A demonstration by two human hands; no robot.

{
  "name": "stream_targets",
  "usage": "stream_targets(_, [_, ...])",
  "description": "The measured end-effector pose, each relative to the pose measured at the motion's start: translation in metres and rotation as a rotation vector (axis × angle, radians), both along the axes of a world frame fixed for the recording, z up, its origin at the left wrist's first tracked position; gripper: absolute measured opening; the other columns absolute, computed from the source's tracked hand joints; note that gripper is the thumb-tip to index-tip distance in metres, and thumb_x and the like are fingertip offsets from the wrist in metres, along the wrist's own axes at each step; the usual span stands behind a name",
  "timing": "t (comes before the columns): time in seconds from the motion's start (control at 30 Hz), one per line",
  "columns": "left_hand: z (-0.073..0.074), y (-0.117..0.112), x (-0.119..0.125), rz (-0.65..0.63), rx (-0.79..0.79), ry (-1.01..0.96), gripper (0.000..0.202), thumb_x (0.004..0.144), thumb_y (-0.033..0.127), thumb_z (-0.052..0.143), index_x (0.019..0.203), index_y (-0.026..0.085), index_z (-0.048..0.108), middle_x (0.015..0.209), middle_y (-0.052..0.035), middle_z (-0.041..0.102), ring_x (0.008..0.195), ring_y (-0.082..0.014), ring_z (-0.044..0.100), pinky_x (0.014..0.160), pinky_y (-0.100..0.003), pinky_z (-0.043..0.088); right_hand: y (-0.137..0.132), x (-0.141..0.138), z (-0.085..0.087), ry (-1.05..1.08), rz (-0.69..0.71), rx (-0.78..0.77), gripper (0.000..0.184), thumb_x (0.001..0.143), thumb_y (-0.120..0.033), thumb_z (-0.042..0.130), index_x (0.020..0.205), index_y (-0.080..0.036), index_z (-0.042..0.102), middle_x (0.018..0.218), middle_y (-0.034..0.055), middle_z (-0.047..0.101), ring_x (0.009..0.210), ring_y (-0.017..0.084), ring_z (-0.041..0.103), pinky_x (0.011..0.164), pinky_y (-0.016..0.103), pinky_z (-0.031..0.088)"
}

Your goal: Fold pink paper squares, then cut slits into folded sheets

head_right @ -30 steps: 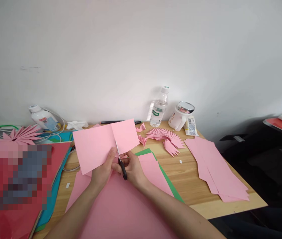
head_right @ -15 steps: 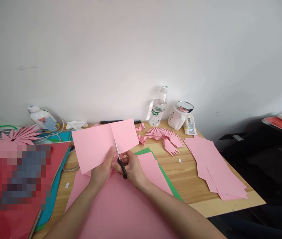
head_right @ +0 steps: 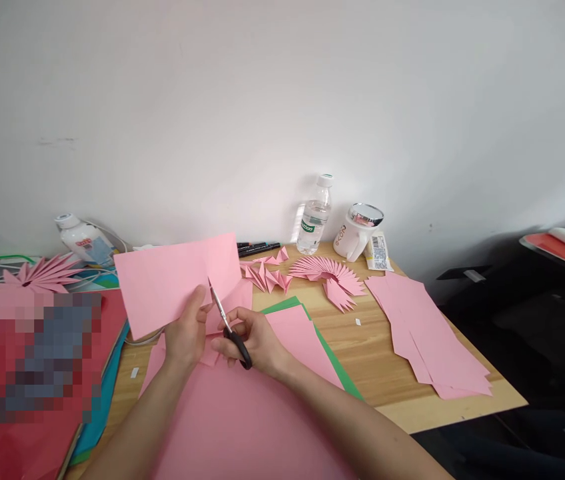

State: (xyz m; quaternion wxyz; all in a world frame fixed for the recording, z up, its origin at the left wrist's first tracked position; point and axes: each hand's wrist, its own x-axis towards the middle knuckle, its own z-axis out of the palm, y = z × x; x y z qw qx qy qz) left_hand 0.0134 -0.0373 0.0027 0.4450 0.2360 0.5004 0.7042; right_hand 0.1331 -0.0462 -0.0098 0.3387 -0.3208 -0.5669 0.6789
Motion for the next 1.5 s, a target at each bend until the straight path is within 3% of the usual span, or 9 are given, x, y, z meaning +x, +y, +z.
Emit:
stream_targets(0.1, [0.004,0.004,-0.003,0.063,0.101,-0.071,0.036,0.063,0.026,0.071,0.098,0.020,0.063,0.103,-0.0062,0.066,0.099,-0.0205,0.060,0.080,-0.031,0.049,-0.005,0.005,0.002,0.024,-0.008,0.174,0.031,0.066,-0.037,0.071,0.082,-0.019,0.053,0.053,-0.0043,0.053,0.042,0.010,0.049,0.044,0.024,0.041])
stream_targets(0.23, [0.003,0.005,-0.004,-0.004,0.162,-0.159,0.032,0.063,0.023,0.069,0.094,0.019,0.063,0.094,-0.0042,0.068,0.091,-0.0183,0.061,0.079,-0.030,0.047,-0.002,0.012,0.009,-0.004,-0.678,0.533,0.016,0.074,-0.031,0.062,0.083,-0.021,0.052,0.066,0.0008,0.055,0.063,0.015,0.054,0.063,0.030,0.046])
stream_targets(0.37, [0.003,0.002,-0.005,-0.150,0.077,-0.239,0.012,0.059,0.019,0.066,0.070,0.017,0.062,0.066,0.0027,0.063,0.069,-0.0124,0.059,0.064,-0.022,0.045,0.014,0.015,0.017,0.035,-1.053,0.498,0.013,0.081,-0.033,0.052,0.088,-0.022,0.050,0.081,0.0024,0.055,0.078,0.016,0.054,0.076,0.031,0.043])
stream_targets(0.63, [0.017,-0.005,-0.018,-0.634,-0.289,-0.440,0.012,0.054,0.020,0.064,0.057,0.012,0.056,0.052,-0.0001,0.056,0.046,-0.0111,0.051,0.047,-0.022,0.039,0.034,0.023,0.022,0.091,-0.719,-0.041,0.035,0.075,-0.053,0.051,0.078,-0.019,0.053,0.057,-0.0008,0.054,0.056,0.015,0.053,0.054,0.026,0.042])
stream_targets(0.83, [0.022,-0.004,-0.021,-0.903,-0.283,-0.488,0.010,0.064,0.017,0.062,0.071,0.010,0.061,0.059,-0.0041,0.063,0.052,-0.0143,0.059,0.050,-0.022,0.043,0.035,0.024,0.015,0.255,-0.364,-0.189,0.031,0.067,-0.046,0.066,0.079,-0.018,0.059,0.067,-0.0012,0.061,0.060,0.014,0.056,0.058,0.025,0.044])
stream_targets(1.0, [0.013,0.004,-0.024,-0.773,-0.091,-0.551,0.039,0.073,0.049,0.057,0.087,0.013,0.064,0.083,-0.0084,0.070,0.073,-0.0199,0.065,0.064,-0.028,0.050,0.043,0.023,-0.006,0.383,-0.307,-0.267,0.029,0.056,-0.022,0.078,0.079,-0.016,0.062,0.071,-0.0014,0.065,0.062,0.012,0.059,0.059,0.024,0.047])
stream_targets(1.17, [0.002,0.006,-0.020,-0.553,0.027,-0.210,0.032,0.066,0.031,0.069,0.096,0.020,0.064,0.098,-0.0053,0.069,0.088,-0.0222,0.064,0.079,-0.035,0.049,0.051,0.021,-0.018,0.608,-0.516,-0.398,0.025,0.059,-0.018,0.077,0.076,-0.017,0.059,0.072,-0.0031,0.067,0.062,0.011,0.061,0.062,0.025,0.052])
stream_targets(1.33, [-0.009,-0.009,-0.004,-0.660,0.108,0.530,0.051,0.061,0.025,0.072,0.111,0.025,0.060,0.121,-0.0067,0.059,0.115,-0.0276,0.050,0.096,-0.041,0.039,0.052,0.020,-0.022,0.711,-0.619,-0.463,0.025,0.059,-0.016,0.076,0.075,-0.018,0.057,0.073,-0.0051,0.067,0.069,0.011,0.062,0.070,0.026,0.052])
stream_targets(1.5, [-0.017,-0.012,0.006,-0.756,0.075,0.669,0.050,0.070,0.039,0.065,0.117,0.026,0.056,0.127,-0.0069,0.054,0.127,-0.0262,0.037,0.106,-0.042,0.027,0.043,0.012,-0.018,0.650,-0.528,-0.376,0.030,0.057,-0.018,0.077,0.079,-0.020,0.057,0.075,-0.0038,0.064,0.068,0.012,0.060,0.066,0.025,0.050])
